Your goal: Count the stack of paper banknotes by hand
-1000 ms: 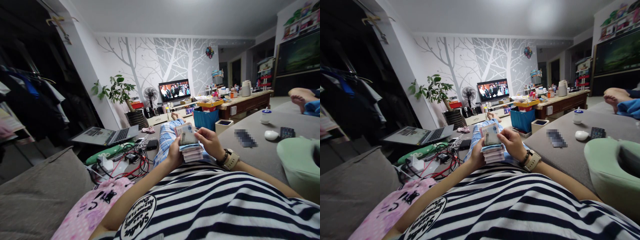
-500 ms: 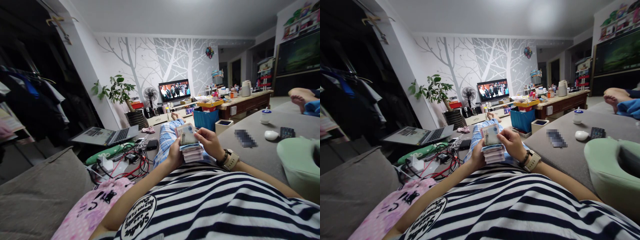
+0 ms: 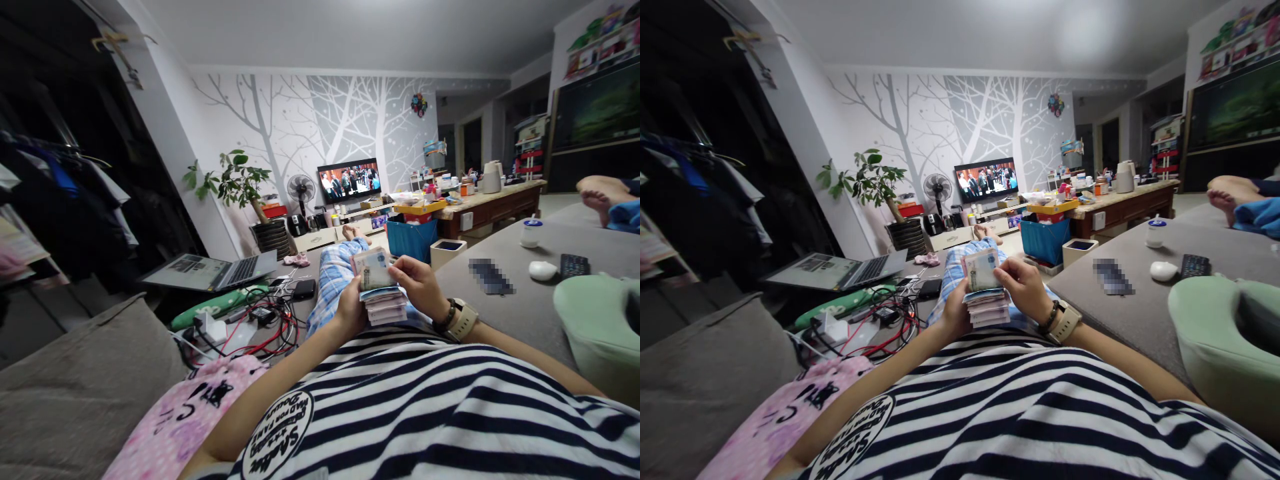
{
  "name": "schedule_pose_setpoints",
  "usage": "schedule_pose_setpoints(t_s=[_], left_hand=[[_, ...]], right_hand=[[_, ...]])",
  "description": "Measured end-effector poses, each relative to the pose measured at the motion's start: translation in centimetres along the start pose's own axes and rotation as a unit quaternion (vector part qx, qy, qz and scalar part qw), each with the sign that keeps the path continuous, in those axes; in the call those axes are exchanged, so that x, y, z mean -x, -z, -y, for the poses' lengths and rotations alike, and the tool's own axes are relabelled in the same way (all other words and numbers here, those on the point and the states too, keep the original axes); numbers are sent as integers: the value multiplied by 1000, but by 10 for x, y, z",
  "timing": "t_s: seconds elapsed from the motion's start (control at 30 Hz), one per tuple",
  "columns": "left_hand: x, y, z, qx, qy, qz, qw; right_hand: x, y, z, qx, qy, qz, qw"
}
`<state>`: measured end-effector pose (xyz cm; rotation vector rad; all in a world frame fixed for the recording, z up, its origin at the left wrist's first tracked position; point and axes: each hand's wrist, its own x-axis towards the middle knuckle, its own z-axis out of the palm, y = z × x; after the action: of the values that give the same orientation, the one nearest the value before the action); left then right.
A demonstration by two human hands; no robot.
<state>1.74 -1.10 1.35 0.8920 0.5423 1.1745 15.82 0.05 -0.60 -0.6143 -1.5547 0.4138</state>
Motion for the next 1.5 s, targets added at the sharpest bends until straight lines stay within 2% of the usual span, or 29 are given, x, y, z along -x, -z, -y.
schedule_pose_setpoints(t_s=[0.6, 0.8, 0.97, 1.03, 1.27, 1.5], left_hand=[[7, -4, -4, 17, 18, -9, 1000], [0, 1, -1, 35, 10, -41, 998], [5, 1, -3, 20, 7, -50, 999], [8, 1, -4, 12, 12, -50, 999], [3, 5, -1, -17, -31, -57, 998], [3, 0, -3, 24, 17, -24, 999]], right_hand=[[3, 1, 2, -56, 0, 30, 998], [1, 2, 4, -61, -5, 82, 995], [-5, 2, -5, -5, -50, -10, 999], [-7, 3, -10, 29, -69, -28, 997], [-7, 2, -14, 24, -82, -3, 996], [-5, 1, -8, 14, -54, -14, 998]])
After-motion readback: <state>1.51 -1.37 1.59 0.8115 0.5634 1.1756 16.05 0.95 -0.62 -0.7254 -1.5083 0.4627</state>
